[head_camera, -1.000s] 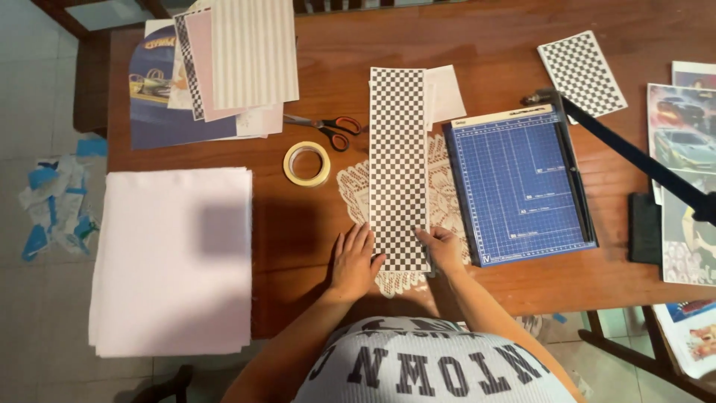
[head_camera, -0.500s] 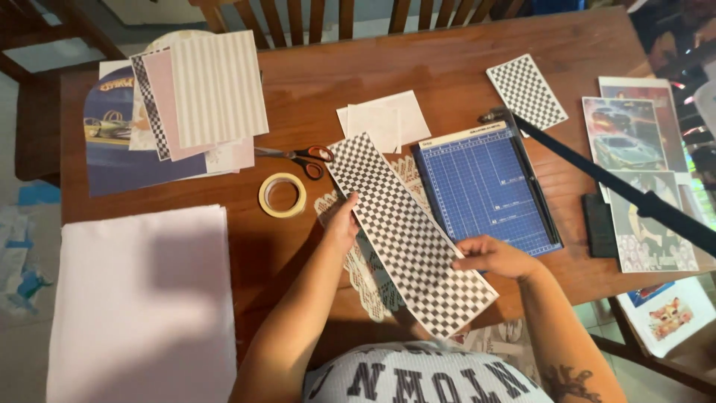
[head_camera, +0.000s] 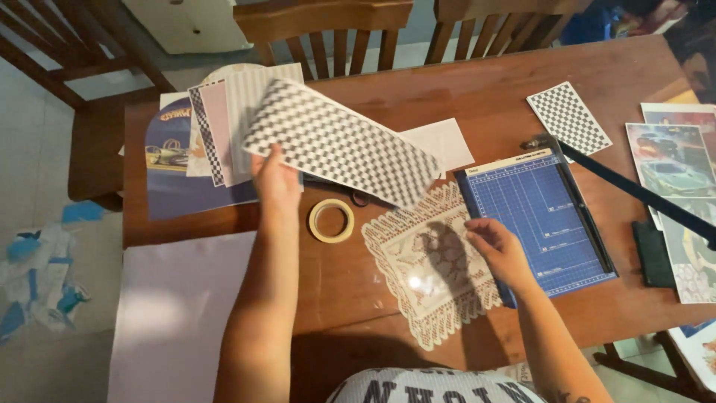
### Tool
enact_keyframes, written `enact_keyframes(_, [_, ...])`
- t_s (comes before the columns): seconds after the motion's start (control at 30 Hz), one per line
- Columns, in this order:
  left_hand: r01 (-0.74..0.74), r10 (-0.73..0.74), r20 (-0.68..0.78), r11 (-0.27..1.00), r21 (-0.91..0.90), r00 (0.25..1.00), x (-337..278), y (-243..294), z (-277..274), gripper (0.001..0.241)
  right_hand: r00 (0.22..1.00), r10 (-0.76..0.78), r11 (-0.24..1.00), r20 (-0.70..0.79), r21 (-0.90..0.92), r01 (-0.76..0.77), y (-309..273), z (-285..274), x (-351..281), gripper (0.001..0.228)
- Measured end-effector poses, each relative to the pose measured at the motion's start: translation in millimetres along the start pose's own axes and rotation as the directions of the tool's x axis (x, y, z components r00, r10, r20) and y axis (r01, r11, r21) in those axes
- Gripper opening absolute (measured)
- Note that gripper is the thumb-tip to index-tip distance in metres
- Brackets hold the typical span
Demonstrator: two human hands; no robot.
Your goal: The person uses a paper trimmer to cut a sheet of checkered paper into smaller rectangular pieces. They align the paper on the blue cutting mat, press down the lever to slice it, and then separate the cut sections. The process is repeated to create multiple uniform pieces from the original sheet.
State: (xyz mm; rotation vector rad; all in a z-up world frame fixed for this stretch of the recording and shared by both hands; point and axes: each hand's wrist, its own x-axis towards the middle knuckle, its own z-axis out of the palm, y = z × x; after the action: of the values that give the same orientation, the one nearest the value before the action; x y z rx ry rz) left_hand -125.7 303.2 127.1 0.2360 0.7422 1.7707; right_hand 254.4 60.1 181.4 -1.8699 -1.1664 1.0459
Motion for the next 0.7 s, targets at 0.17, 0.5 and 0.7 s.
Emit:
enact_keyframes(0.17, [-0.13, 0.125, -0.198, 0.991, -0.012, 0.972, 100, 51, -92, 0.045, 0.996, 0.061, 0.998, 0.062, -0.019, -0.06, 34, 43, -22, 0.024])
enact_keyframes(0.5, [-0.183, 0.197, -0.437, 0.98, 0.075, 0.878, 186, 37, -240, 0.052, 0.984, 0.172, 0.984, 0.052, -0.051, -0.169, 67, 72, -60, 0.019])
enact_keyframes(0.7, [0.011, 0.262, -0.028, 0.066, 0.998, 0.965, 136, 66, -219, 0.046, 0.983, 0.147, 0.986, 0.114, -0.091, -0.138, 88, 86, -43, 0.018])
